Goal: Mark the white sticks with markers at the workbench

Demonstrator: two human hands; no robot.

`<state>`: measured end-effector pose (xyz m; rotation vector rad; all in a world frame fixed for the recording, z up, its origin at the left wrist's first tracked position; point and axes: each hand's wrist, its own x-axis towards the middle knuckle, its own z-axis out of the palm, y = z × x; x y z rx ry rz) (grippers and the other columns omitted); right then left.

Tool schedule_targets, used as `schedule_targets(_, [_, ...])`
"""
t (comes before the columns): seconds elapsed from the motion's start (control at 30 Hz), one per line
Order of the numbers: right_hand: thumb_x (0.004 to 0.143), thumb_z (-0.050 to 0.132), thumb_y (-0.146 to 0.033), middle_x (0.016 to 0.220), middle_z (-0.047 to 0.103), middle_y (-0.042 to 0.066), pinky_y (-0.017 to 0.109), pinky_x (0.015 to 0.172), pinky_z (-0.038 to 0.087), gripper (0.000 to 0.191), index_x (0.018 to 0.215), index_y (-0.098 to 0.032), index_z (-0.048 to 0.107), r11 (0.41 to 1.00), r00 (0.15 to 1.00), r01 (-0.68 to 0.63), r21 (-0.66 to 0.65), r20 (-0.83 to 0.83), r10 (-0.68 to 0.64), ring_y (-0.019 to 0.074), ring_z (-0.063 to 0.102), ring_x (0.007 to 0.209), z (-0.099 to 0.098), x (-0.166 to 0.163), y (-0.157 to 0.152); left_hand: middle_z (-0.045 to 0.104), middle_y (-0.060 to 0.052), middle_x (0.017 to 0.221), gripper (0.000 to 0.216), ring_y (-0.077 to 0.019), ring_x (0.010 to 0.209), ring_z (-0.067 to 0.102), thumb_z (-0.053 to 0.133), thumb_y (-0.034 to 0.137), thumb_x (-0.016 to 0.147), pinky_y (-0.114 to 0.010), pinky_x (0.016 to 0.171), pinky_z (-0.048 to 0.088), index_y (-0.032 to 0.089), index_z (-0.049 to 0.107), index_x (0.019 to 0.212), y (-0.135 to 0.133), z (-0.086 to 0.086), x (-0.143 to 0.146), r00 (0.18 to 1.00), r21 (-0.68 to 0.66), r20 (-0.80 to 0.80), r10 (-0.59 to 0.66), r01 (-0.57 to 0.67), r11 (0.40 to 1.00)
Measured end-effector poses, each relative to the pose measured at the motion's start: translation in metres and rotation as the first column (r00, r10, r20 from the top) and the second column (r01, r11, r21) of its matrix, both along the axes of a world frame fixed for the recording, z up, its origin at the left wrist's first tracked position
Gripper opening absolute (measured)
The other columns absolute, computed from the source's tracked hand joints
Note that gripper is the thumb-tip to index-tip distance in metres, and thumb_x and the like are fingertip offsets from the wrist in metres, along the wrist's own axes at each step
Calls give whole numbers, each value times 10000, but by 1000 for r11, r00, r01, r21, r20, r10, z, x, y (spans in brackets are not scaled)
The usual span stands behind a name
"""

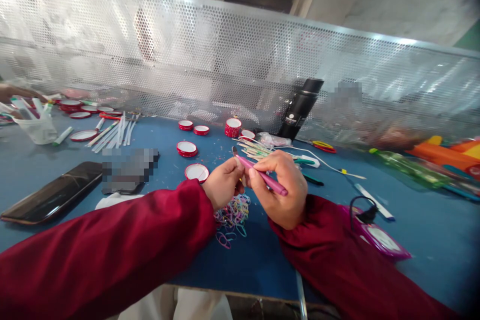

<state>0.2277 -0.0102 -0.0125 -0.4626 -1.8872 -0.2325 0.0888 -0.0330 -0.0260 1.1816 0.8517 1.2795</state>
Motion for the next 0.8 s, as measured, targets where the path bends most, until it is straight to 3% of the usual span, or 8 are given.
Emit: schedule_targets(0.8, [741, 633, -129, 738, 605, -3, 369, 740, 485, 169, 837, -233, 542, 999, 1000, 30, 13, -1, -30, 173, 582, 714, 0, -1, 0, 487, 40, 593, 223, -48, 447, 413, 413, 296, 915, -187, 454, 308, 171, 470, 740, -1, 2, 0, 1000, 16, -12, -4, 5, 1000])
